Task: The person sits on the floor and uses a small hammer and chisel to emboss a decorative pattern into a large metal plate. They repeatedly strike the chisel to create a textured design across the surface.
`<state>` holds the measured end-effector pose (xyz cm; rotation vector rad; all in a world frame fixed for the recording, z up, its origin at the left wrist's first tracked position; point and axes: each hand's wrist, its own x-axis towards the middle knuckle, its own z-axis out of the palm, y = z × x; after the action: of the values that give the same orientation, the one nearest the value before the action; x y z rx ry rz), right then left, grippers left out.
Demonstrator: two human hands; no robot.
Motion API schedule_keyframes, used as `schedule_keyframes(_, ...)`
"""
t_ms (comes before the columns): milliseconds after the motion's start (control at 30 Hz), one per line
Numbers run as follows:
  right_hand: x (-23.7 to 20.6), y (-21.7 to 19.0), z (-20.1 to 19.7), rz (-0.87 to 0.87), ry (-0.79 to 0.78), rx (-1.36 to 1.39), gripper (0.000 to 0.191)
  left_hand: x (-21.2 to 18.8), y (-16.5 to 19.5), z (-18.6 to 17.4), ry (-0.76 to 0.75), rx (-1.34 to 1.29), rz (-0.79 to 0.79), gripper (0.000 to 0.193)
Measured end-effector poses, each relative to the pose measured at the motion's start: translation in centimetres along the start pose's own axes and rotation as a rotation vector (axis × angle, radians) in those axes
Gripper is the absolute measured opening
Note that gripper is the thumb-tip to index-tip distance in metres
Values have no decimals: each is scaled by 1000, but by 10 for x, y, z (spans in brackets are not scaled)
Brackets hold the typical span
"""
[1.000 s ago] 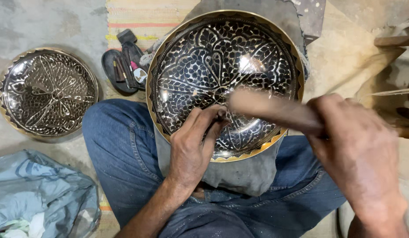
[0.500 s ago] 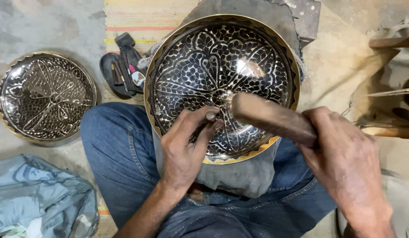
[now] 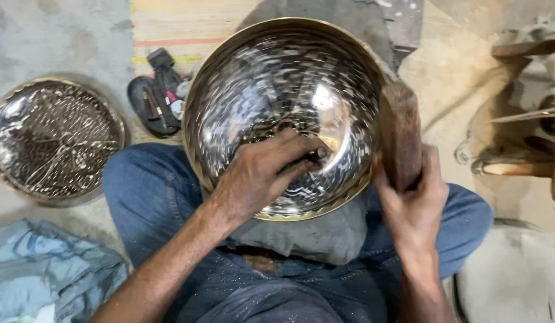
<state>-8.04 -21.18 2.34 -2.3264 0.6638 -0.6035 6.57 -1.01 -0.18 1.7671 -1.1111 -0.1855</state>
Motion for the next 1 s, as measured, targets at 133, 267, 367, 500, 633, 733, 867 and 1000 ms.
schedule_keyframes(133,19,-1,6,-154,109,-93,37,9,0,0,48,15,81,33)
schedule_keyframes(267,16,-6,-10,-143,67,-90,38,13,0,4,48,-9,105,31)
schedule_keyframes(367,4,-7,-24,-66,9,-110,38,11,-2,3,-3,-53,47,29)
schedule_keyframes(500,0,-10,-34,-68,-81,-159,50,10,-7,2,-40,-3,70,29)
schedule_keyframes(633,5,-22,-45,-217,-168,-251,52,11,-12,7,38,-48,125,30)
schedule_keyframes(733,8,-30,-50,-271,-163,-394,55,10,-16,12,-41,6,82,27)
schedule_keyframes(867,13,-30,-51,-227,-82,-380,45,8,-20,13,-24,-8,112,29)
schedule_keyframes(1000,14,-25,-55,-333,-172,-608,44,10,-18,11,3,33,129,32)
